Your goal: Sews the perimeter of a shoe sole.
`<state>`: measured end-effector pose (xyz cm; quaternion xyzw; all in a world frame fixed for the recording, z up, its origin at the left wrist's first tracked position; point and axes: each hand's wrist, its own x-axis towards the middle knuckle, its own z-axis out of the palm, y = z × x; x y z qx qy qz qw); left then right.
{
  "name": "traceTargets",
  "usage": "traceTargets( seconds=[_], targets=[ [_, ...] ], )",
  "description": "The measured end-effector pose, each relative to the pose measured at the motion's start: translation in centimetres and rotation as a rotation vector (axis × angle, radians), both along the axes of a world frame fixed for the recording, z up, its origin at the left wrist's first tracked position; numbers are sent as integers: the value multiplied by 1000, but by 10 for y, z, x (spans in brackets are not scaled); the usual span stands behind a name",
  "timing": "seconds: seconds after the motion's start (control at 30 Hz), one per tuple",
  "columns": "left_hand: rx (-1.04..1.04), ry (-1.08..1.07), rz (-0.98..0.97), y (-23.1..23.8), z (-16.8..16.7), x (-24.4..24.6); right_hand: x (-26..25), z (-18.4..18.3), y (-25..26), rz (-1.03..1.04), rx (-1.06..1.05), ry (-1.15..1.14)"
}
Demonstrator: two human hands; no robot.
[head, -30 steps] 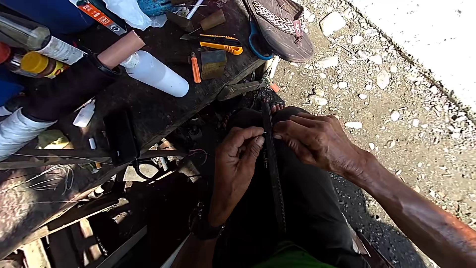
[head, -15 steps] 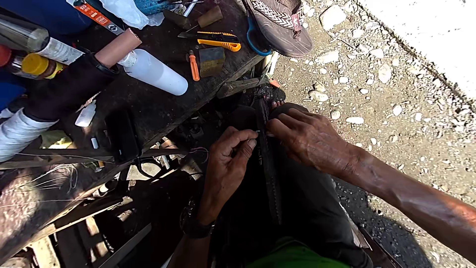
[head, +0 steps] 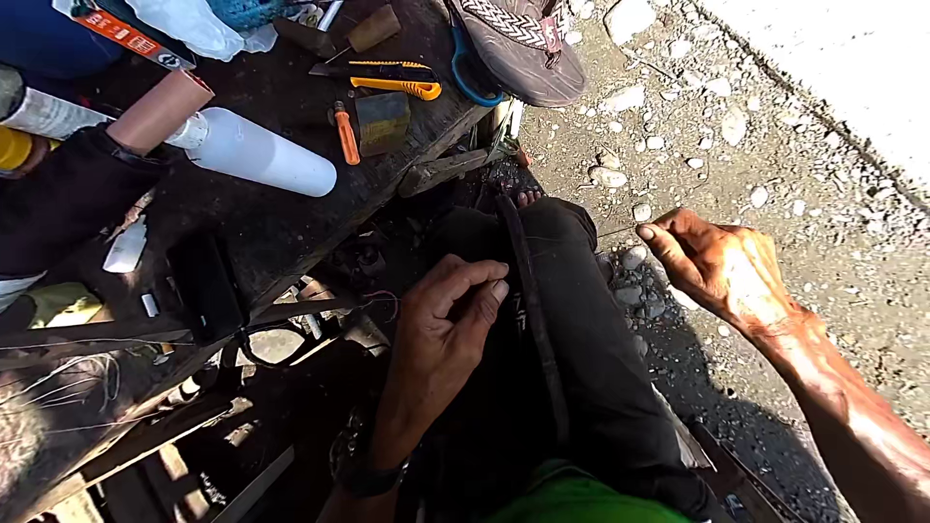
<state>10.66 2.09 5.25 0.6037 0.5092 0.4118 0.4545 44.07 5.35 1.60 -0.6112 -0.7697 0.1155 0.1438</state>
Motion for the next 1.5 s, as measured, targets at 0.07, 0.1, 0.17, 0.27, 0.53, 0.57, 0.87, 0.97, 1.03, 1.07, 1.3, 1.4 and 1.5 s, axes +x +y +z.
traceTargets(
  seconds=[0.07,0.1,0.17,0.27,0.53,0.57,0.87,0.97,1.03,1.07,1.3,1.4,1.5],
  targets=[
    [-31,69,-55,-2,3,-5,10,-1,-7,-62,-23,-1],
    [-51,105,-87,-3,6,-7,6,1,-10,-58,-36,16],
    [-96,102,-141,-6,13,-14,-10,3,-14,4,-91,127],
    [-161,-79,-188,-14,23,-32,-27,-1,-21,151,-331,454],
    [-105,106,29,-35,17,-70,-58,10,-29,266,-287,1066],
    [-51,189,72,-34,16,-63,-66,12,-28,249,-226,998],
    [143,464,171,-22,2,44,-82,35,-23,318,-458,1314],
    [206,491,179,-17,-3,46,-64,48,-31,361,-638,1615],
    [265,468,196,-14,-10,45,-65,48,-36,246,-552,1619],
    [289,453,211,-12,-14,44,-66,46,-38,173,-523,1642],
    [278,403,219,-11,-17,34,-58,34,-31,234,-573,1626],
    [268,365,225,-10,-20,32,-67,31,-23,320,-618,1722],
    [247,347,222,-8,-21,27,-76,26,-18,307,-716,1743]
  ],
)
